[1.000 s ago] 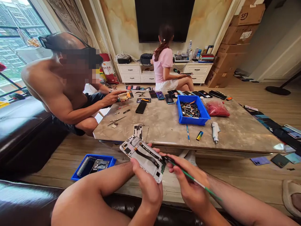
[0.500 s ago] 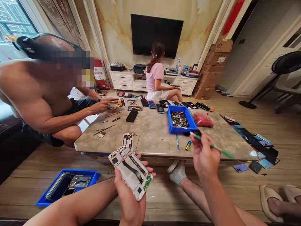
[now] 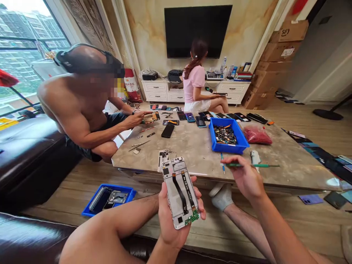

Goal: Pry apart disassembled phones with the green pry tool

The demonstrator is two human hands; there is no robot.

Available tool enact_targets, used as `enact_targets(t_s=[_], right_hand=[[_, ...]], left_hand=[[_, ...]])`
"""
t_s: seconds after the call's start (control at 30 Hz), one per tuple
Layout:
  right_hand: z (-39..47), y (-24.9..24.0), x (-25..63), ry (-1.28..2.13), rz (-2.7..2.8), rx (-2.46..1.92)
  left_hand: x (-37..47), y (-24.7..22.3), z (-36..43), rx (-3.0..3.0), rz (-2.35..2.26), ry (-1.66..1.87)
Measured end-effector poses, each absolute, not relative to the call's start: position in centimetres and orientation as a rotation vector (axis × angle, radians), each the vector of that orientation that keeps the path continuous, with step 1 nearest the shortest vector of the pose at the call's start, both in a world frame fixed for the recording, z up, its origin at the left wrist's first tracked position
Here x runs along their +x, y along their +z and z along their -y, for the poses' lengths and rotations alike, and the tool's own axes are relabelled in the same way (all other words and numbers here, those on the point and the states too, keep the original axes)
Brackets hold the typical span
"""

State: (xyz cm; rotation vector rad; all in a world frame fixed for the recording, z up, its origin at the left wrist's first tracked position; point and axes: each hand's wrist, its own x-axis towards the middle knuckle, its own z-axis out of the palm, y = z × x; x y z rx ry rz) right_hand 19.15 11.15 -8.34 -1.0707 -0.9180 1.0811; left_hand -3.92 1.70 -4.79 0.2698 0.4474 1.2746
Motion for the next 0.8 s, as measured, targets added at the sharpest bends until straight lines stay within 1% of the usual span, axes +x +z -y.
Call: enact_targets(t_s=[0.13,0.17,0.23,0.3,0.37,0.6,0.8], right_hand=[[-3.5,-8.2,17.2,1.212,1.063,-1.091],[-2.2,-7.9,16.9,1.209,1.104,-1.123],[-0.6,-7.2,16.6,1.089,1.273,-1.212],[0.0,-6.2,16.2,0.893,1.439,-1.291],[-0.2,-5.4,15.7,0.804,1.459,-1.345],[-0.9,-5.0,14.3,0.975,1.311,-1.419],[-0.7,-5.6,14.5,1.025,1.288,-1.466]], left_hand=[[-3.3,-5.5,-0.8,0.300,-0.416,1.153],[-3.2,-5.7,-0.7,0.312,-0.412,1.120],[-3.0,-6.0,-0.4,0.340,-0.425,1.063],[-2.7,-6.3,-0.1,0.377,-0.472,1.022],[-2.5,-6.6,0.2,0.432,-0.533,1.002],[-2.4,-7.9,1.3,0.729,-0.812,1.004],[-2.7,-8.3,1.3,1.242,-0.964,0.989]])
